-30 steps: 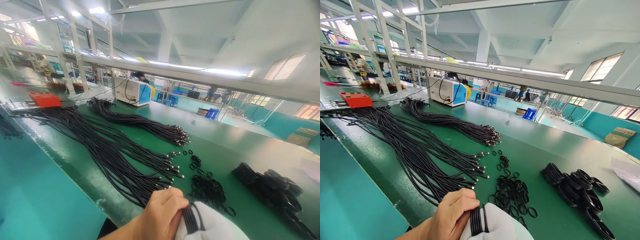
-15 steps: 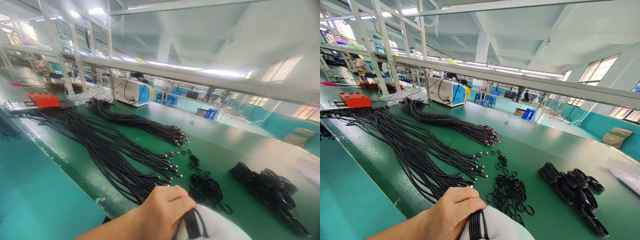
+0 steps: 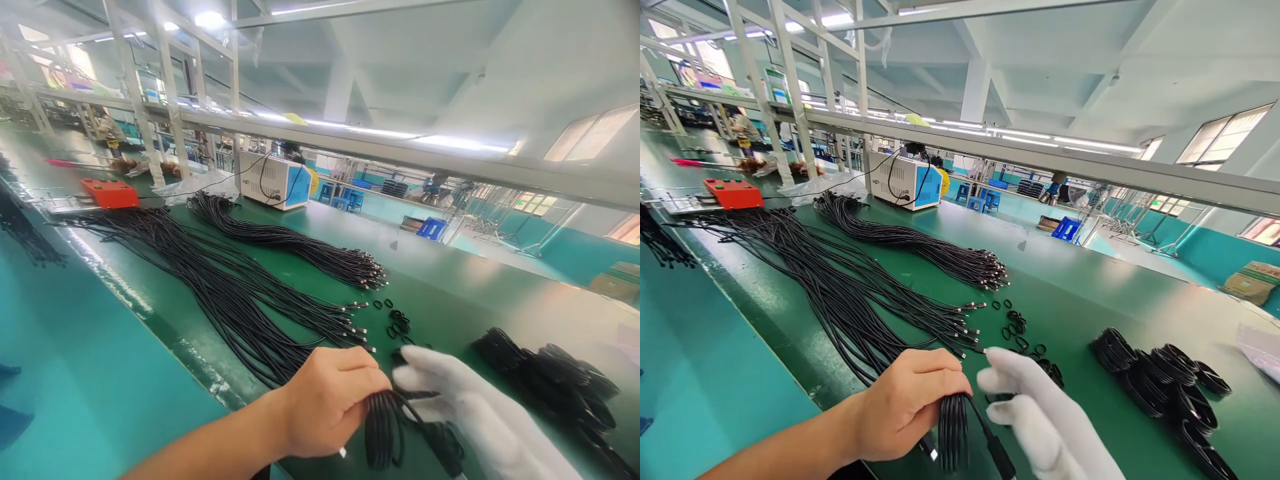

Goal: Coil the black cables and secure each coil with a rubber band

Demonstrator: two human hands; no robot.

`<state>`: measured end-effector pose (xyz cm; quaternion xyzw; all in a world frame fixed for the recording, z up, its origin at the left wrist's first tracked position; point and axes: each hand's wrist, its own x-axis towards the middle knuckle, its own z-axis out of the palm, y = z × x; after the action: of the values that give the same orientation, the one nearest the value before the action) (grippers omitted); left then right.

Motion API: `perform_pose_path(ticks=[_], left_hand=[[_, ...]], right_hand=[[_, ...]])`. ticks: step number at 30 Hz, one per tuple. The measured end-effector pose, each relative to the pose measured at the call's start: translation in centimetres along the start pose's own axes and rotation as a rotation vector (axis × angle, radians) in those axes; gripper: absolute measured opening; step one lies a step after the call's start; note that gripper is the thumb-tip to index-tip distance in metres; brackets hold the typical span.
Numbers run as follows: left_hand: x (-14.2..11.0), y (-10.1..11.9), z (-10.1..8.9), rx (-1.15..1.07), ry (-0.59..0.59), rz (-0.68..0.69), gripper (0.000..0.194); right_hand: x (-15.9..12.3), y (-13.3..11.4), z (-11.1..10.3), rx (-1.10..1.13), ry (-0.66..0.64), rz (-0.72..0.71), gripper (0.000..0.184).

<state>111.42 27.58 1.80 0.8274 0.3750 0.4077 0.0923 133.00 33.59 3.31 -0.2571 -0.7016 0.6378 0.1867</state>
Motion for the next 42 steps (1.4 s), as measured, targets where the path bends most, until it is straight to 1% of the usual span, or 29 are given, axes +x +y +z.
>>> perform_pose_path(ticks=[1,3,6,8,9,11,13,14,17,19,20,23,25,28,29,31,33,36,39,42], left_hand=[[0.1,0.0,-0.1,-0.004,-0.016,-0.014,0.029],[0.2,-0.2,-0.1,-0.02,-0.037,-0.06,0.03],[0.3,-0.3,0.0,-0.059,-0.054,-0.165,0.03],[0.4,-0.3,0.1,-0.087,-0.066,-0.222,0.03],[0.5,-0.2,0.1,-0.095,-0.073,-0.245,0.03],[0.8,-0.1,0.1,-0.089,-0.075,-0.303,0.03],[1.3,0.1,0.2,-0.076,-0.059,-0.378,0.03],[1.6,0.2,0.3,-0.082,-0.044,-0.426,0.029],[2.2,0.1,0.5,-0.147,0.014,-0.584,0.021],[2.5,-0.1,0.8,-0.18,0.027,-0.649,0.015],[2.6,-0.3,1.0,-0.183,0.027,-0.665,0.012],[2.7,-0.9,1.8,-0.192,0.048,-0.71,0.009],[2.7,-1.2,2.3,-0.267,0.066,-0.784,0.009],[2.5,-1.5,2.9,-0.399,0.065,-0.892,0.015],[2.5,-1.6,3.0,-0.393,0.063,-0.901,0.014],[2.5,-1.7,3.2,-0.314,0.062,-0.883,0.007],[2.5,-1.8,3.2,-0.239,0.052,-0.859,0.004],[2.6,-1.8,3.1,-0.277,0.026,-0.889,0.006],[2.8,-1.9,3.1,-0.335,0.022,-0.951,0.007],[3.1,-2.2,3.2,-0.244,0.045,-0.925,0.004]], right_hand=[[0.1,-0.1,0.1,0.01,0.039,-0.005,0.053],[0.5,-0.2,0.7,0.034,0.047,-0.001,0.054],[1.6,0.4,2.2,0.075,0.001,0.007,0.039],[2.8,1.2,3.1,0.111,-0.021,0.012,0.035],[3.4,1.6,3.4,0.133,-0.03,0.011,0.036],[4.4,2.2,3.7,0.182,-0.035,0.0,0.046],[5.1,2.5,3.7,0.238,-0.039,-0.017,0.056],[5.2,2.5,3.6,0.282,-0.047,-0.019,0.058],[5.1,2.5,3.0,0.454,-0.122,0.001,0.051],[4.9,2.7,2.6,0.518,-0.156,0.018,0.044],[4.9,2.9,2.4,0.521,-0.155,0.021,0.043],[5.0,3.5,2.4,0.516,-0.092,0.024,0.042],[5.2,3.8,2.5,0.528,-0.067,0.028,0.043],[5.5,3.9,2.8,0.532,-0.069,0.021,0.04],[5.5,4.0,2.8,0.528,-0.068,0.011,0.04],[5.5,4.0,3.0,0.515,-0.053,-0.003,0.04],[5.5,4.1,3.0,0.505,-0.04,0.014,0.041],[5.4,4.1,2.8,0.508,-0.047,0.078,0.038],[5.5,3.9,2.7,0.506,-0.061,0.081,0.035],[5.6,3.9,2.7,0.453,-0.034,0.058,0.035]])
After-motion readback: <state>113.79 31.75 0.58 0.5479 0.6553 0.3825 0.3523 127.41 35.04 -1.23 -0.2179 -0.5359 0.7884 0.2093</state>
